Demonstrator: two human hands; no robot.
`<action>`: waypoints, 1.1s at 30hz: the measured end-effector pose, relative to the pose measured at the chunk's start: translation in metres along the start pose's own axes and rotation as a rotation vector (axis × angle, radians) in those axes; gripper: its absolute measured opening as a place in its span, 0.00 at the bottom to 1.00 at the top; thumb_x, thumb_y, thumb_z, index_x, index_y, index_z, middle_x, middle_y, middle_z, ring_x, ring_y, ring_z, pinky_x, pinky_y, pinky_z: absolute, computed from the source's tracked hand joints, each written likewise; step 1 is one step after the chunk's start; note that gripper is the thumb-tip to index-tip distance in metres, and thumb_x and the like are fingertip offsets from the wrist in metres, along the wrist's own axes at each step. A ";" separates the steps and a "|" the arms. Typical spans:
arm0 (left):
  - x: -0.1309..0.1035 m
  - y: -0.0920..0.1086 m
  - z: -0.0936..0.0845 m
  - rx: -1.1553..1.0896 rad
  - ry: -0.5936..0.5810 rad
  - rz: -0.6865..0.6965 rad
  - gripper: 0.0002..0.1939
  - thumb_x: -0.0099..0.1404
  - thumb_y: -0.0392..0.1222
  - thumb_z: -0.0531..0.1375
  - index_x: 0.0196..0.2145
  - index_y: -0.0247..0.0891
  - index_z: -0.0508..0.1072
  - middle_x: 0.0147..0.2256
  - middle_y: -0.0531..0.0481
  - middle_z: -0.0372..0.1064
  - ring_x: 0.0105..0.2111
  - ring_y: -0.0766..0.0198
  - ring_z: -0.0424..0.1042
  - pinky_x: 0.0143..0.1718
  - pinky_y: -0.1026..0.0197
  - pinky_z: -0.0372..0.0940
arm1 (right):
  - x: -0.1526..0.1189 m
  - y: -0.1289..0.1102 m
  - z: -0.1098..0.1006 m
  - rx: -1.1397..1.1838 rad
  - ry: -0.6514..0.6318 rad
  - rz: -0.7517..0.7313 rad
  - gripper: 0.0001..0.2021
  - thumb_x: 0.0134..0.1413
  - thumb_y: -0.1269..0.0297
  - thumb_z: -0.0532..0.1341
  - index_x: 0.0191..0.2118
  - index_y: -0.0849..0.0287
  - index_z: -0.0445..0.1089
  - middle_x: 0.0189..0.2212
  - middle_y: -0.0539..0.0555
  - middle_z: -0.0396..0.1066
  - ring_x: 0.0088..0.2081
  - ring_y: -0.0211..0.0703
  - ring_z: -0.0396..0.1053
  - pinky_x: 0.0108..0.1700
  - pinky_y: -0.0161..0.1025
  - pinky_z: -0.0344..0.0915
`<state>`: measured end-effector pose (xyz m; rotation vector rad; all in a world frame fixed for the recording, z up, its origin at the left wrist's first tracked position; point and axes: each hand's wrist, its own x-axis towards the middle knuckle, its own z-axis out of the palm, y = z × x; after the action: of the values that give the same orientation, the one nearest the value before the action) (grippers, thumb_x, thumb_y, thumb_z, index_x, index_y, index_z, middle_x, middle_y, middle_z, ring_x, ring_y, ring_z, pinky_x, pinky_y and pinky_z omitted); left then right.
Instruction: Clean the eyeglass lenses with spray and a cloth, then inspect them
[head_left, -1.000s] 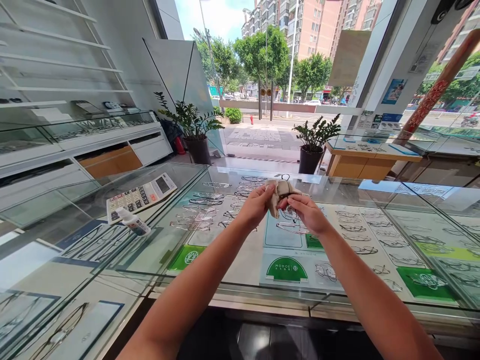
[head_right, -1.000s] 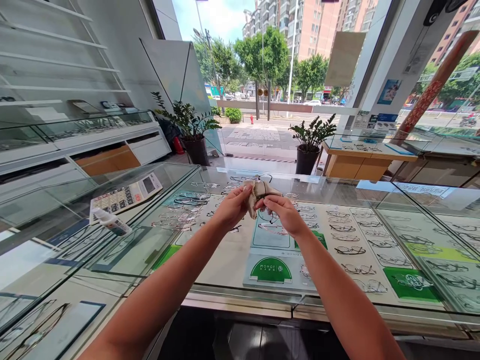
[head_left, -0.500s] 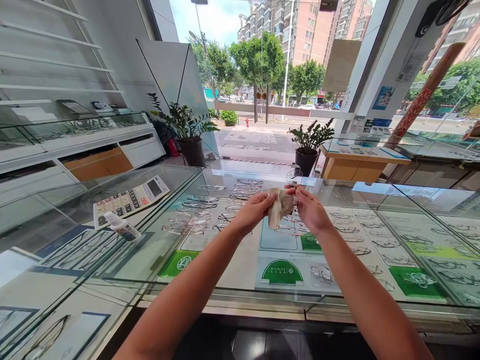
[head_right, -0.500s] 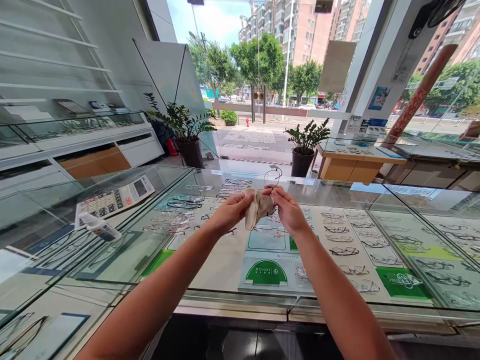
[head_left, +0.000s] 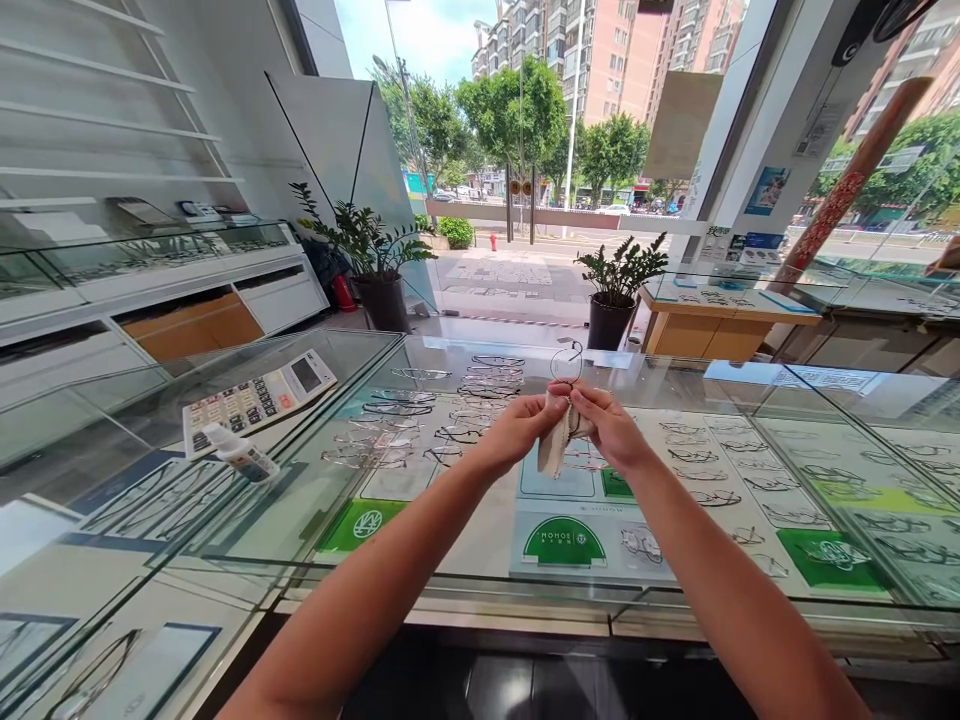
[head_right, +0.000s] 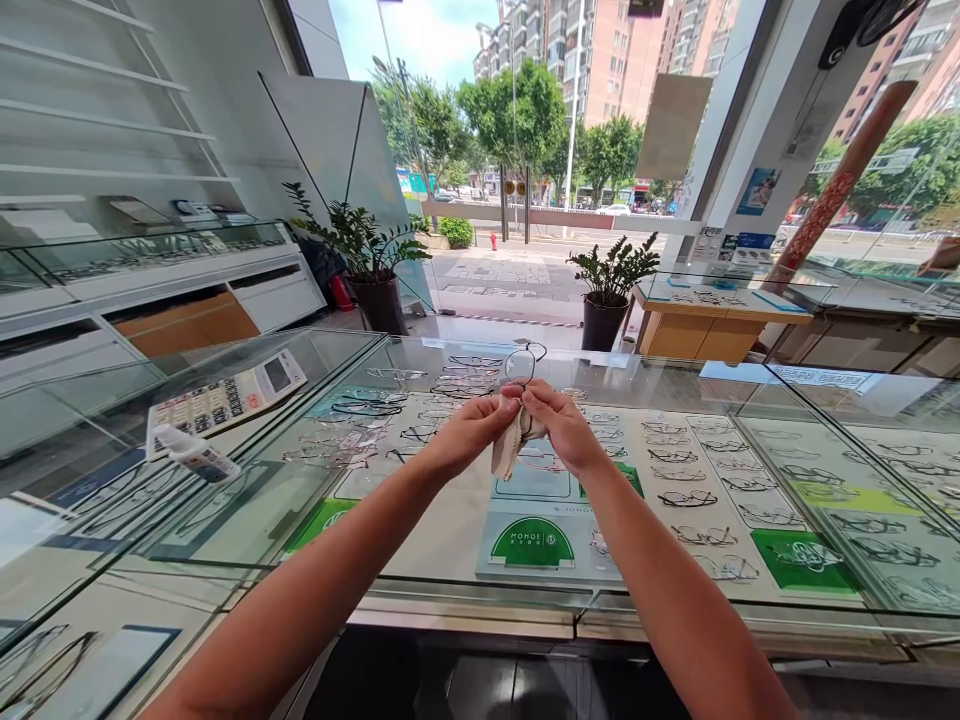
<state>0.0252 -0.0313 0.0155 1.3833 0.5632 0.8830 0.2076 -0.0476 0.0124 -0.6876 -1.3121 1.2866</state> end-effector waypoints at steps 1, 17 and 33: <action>0.000 0.000 0.000 -0.008 -0.009 0.003 0.32 0.61 0.70 0.72 0.34 0.32 0.79 0.31 0.48 0.75 0.29 0.67 0.69 0.34 0.64 0.61 | 0.000 0.000 -0.001 -0.013 -0.006 -0.004 0.18 0.61 0.43 0.73 0.49 0.48 0.87 0.59 0.54 0.76 0.55 0.49 0.73 0.51 0.40 0.71; -0.005 0.005 0.014 -0.040 0.067 -0.014 0.30 0.58 0.65 0.76 0.41 0.34 0.77 0.26 0.55 0.69 0.23 0.72 0.60 0.25 0.66 0.53 | -0.004 -0.007 0.006 0.102 0.032 0.043 0.18 0.59 0.44 0.74 0.47 0.51 0.87 0.43 0.54 0.81 0.40 0.42 0.71 0.39 0.36 0.68; -0.003 -0.004 0.025 0.045 0.241 0.153 0.32 0.63 0.71 0.70 0.44 0.37 0.74 0.25 0.56 0.69 0.20 0.70 0.63 0.21 0.65 0.56 | -0.007 0.003 0.020 0.056 0.096 -0.011 0.23 0.60 0.39 0.72 0.51 0.49 0.85 0.39 0.54 0.79 0.33 0.42 0.70 0.33 0.40 0.68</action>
<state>0.0443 -0.0488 0.0141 1.3833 0.6696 1.1775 0.1898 -0.0588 0.0120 -0.6938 -1.1964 1.2619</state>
